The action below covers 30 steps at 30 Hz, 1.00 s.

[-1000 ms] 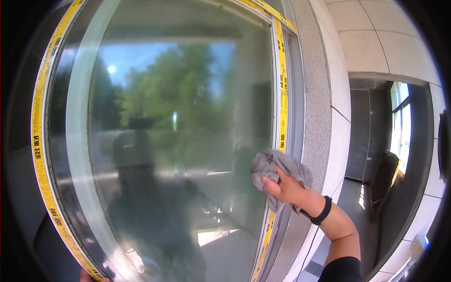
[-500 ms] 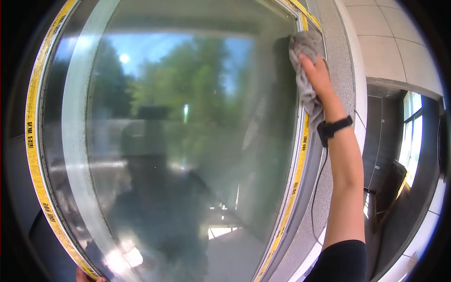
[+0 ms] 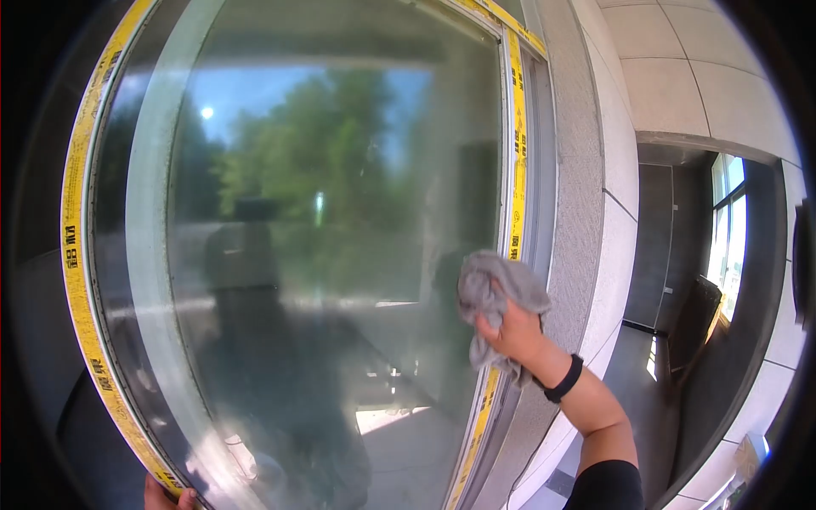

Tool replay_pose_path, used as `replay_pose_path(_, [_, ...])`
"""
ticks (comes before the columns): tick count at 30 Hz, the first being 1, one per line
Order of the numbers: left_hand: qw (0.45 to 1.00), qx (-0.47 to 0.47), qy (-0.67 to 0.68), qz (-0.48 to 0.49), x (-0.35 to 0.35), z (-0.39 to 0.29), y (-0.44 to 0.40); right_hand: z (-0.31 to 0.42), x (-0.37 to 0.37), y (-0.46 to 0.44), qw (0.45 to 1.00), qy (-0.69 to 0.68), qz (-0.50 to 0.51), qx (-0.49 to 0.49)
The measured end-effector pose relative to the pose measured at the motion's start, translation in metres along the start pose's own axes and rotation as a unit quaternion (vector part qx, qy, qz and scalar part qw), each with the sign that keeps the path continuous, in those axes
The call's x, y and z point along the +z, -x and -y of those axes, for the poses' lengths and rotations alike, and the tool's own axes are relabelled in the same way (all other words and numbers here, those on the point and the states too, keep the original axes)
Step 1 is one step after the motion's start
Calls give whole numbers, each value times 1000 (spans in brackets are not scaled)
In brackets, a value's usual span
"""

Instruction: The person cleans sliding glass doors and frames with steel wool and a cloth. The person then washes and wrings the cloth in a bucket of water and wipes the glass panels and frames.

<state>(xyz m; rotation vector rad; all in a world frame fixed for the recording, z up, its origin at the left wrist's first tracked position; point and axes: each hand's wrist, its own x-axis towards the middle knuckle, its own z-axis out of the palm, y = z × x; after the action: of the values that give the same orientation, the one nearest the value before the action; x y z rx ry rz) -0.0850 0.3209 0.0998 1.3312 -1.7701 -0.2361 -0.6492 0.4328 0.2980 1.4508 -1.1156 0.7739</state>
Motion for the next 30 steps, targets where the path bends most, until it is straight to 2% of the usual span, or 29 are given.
replay_pose_path(4, [999,18,-29,-10,-2,-7,2,-52,-11,-202,981,-30,-176,-78])
replay_pose_path(5, [999,22,-36,-12,-3,-8,2,-81,-4,-237,977,68,-199,-26])
replay_pose_path(6, [999,26,-44,-17,-3,-9,2,-106,-7,-277,987,42,-147,52])
replay_pose_path(8, [997,34,-59,-29,-2,-8,4,-118,-5,-313,971,174,-146,67])
replay_pose_path(9, [997,36,-61,-33,-3,-7,5,-116,3,-310,972,169,-147,66])
replay_pose_path(11, [999,24,-26,-38,0,-10,2,-87,8,-272,977,-50,-198,66])
replay_pose_path(12, [999,25,-24,-40,1,-10,1,-51,5,-241,959,-239,-154,2])
replay_pose_path(15, [999,31,-20,-25,1,-9,-1,23,22,-119,980,-143,-136,-18])
replay_pose_path(16, [999,34,-21,-19,-1,-9,0,51,26,-75,984,-156,-89,8])
replay_pose_path(17, [999,36,-23,-15,-3,-9,0,74,34,-27,986,-157,43,28])
replay_pose_path(18, [999,38,-25,-18,-5,-12,1,108,21,-4,993,-110,43,-13])
replay_pose_path(19, [999,28,-14,-4,-7,-15,1,128,23,7,981,-141,95,-93])
replay_pose_path(21, [999,-3,-23,28,-8,-9,0,142,37,57,960,-230,115,-112])
replay_pose_path(22, [1000,-1,-19,22,-10,-14,1,137,37,52,961,-227,112,-116])
replay_pose_path(24, [1000,1,-10,15,-16,-27,3,121,35,27,944,-226,194,-140])
replay_pose_path(26, [1000,-3,9,7,-13,-21,0,95,15,-48,984,-96,91,-119])
replay_pose_path(28, [1000,-2,13,16,-10,-15,1,52,9,-117,997,41,-5,-66])
replay_pose_path(29, [1000,8,6,11,-11,-17,3,31,7,-164,988,-128,-39,72])
replay_pose_path(30, [1000,2,4,8,-15,-25,4,3,4,-208,976,-180,-103,71])
